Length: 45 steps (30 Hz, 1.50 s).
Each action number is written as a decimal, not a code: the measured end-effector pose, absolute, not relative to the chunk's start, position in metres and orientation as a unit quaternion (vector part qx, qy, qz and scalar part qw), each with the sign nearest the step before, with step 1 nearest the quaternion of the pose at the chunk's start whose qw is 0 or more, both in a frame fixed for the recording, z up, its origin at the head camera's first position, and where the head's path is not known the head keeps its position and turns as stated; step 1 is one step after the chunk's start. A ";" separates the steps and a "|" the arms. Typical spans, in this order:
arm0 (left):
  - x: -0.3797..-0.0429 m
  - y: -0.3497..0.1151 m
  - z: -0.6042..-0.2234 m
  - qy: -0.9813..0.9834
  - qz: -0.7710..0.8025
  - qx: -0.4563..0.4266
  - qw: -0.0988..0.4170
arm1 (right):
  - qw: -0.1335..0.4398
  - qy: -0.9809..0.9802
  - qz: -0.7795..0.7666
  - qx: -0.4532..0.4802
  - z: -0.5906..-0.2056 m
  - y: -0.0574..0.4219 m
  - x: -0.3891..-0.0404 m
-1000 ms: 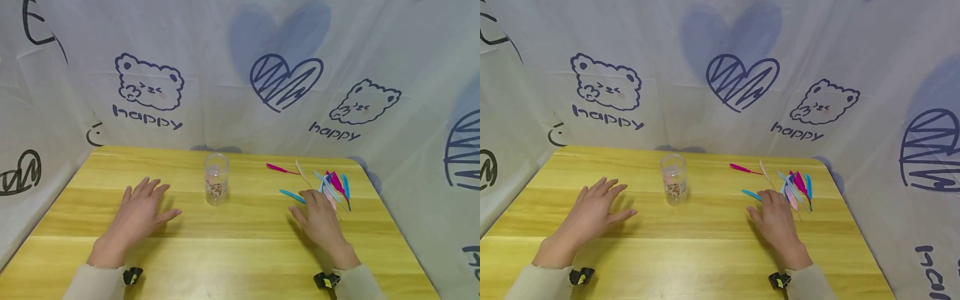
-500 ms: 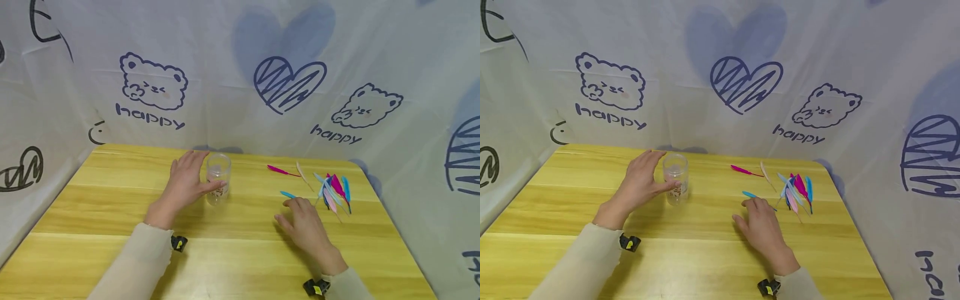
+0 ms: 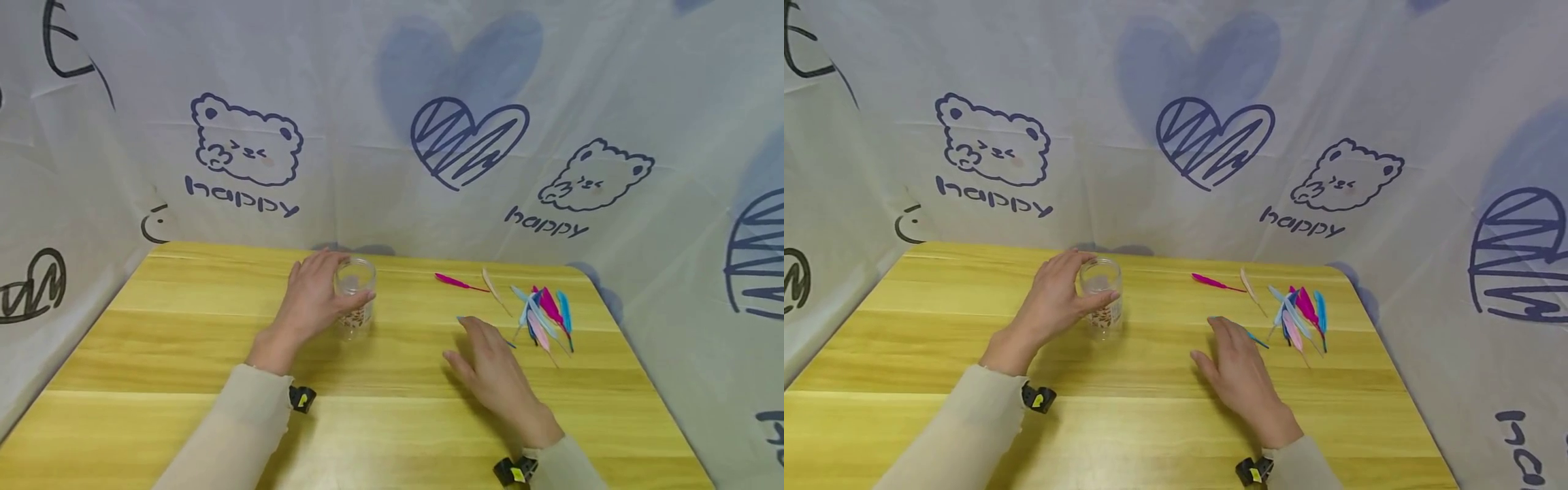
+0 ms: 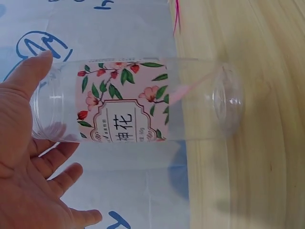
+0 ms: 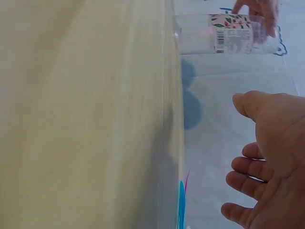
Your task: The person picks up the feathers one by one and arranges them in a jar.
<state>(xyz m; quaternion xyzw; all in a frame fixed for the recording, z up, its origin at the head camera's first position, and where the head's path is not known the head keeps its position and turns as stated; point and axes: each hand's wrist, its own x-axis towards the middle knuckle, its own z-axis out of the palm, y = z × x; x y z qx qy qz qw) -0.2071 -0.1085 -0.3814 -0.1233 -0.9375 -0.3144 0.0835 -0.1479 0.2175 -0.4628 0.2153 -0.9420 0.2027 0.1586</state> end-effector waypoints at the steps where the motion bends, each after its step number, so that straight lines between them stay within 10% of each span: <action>1: -0.207 -0.107 -0.381 -0.937 -0.316 -0.123 0.083 | 0.151 -0.942 0.209 0.216 -0.462 0.215 -0.150; 12: -0.191 -0.095 -0.381 -0.932 -0.323 -0.132 0.095 | 0.058 -0.942 0.225 0.244 -0.456 0.163 -0.162; 34: -0.146 -0.104 -0.366 -0.938 -0.238 -0.239 0.084 | 0.080 -0.903 0.266 0.328 -0.459 0.129 -0.148; 45: -0.152 -0.111 -0.375 -0.938 -0.169 -0.251 0.171 | 0.059 -0.907 0.266 0.321 -0.458 0.124 -0.144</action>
